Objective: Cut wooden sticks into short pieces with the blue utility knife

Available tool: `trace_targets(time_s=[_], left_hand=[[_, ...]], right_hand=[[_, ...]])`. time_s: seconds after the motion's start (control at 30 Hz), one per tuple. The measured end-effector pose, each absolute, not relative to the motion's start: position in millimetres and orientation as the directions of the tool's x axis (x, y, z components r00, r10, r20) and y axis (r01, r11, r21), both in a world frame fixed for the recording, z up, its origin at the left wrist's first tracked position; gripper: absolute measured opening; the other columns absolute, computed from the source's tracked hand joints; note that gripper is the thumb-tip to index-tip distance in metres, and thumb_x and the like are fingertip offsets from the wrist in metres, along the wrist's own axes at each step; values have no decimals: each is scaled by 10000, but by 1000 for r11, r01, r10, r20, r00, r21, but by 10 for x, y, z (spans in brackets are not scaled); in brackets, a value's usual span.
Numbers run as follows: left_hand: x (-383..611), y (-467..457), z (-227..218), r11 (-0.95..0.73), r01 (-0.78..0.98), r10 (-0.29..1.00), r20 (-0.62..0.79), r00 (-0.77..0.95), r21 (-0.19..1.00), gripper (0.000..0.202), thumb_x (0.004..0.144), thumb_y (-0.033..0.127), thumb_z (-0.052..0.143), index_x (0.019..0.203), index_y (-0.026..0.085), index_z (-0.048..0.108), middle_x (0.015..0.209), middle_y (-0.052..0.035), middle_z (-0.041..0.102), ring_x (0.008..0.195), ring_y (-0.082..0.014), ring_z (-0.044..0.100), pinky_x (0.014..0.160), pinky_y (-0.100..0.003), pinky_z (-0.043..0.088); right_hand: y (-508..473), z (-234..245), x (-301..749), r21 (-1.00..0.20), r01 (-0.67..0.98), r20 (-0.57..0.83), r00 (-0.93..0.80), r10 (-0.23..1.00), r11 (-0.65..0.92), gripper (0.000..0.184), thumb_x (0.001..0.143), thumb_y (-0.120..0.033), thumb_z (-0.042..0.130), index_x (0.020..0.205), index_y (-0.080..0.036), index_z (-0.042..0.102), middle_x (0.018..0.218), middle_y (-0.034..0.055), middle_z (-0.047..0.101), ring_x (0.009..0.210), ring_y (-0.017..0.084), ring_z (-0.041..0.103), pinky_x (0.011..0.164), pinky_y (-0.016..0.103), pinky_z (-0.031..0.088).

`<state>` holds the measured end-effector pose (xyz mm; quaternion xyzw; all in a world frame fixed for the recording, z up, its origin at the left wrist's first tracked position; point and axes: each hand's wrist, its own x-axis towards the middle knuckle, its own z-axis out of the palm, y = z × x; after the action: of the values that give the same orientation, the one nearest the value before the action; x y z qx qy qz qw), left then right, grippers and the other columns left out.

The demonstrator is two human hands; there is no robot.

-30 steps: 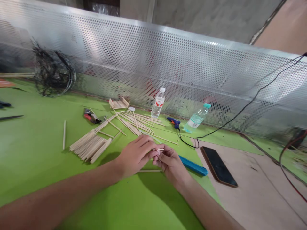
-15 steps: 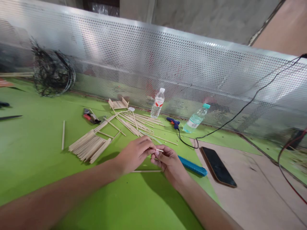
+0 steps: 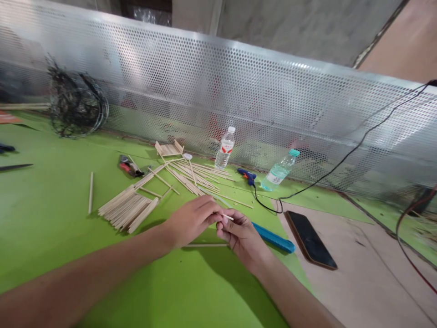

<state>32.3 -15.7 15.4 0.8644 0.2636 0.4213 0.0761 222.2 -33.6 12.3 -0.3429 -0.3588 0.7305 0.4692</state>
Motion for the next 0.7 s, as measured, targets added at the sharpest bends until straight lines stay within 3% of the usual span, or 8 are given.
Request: trace_targets(time_s=[0.23,0.43,0.6,0.7], left_hand=[[337,-124,95,-836,443,527,702,480,325,202,1044,285,470,937,179,605,831,-8,603,772,-140,548,706,-257,451],[347,-134,118,-822,454,551,683,480,344,230,1046,290,464,899,178,600,809,-9,607,753,-143,545,693,-262,437],[359,-128,139,-777,483,618,635,464,404,197,1035,246,479,890,182,596,832,-14,627,747,-142,549,682,-260,426],[371,-124,136,-727,500,681,584,441,471,195,1031,244,486,876,181,586,844,-13,628,738,-140,551,671,-260,425]], right_hand=[[-351,108,2217,-866,-415,-137,-343,929,-281,273,720,-260,894,936,-197,740,832,-7,752,698,71,690,738,195,593],[-361,119,2208,-901,-364,-98,-363,927,-237,258,759,-320,866,921,-181,721,741,-3,710,632,80,655,652,192,555],[-365,141,2186,-926,-337,-45,-348,936,-170,241,795,-342,835,934,-188,713,835,-3,697,705,97,654,713,234,553],[-364,124,2179,-971,-230,14,-340,940,-69,273,813,-376,813,991,-200,704,847,6,699,736,118,654,748,269,546]])
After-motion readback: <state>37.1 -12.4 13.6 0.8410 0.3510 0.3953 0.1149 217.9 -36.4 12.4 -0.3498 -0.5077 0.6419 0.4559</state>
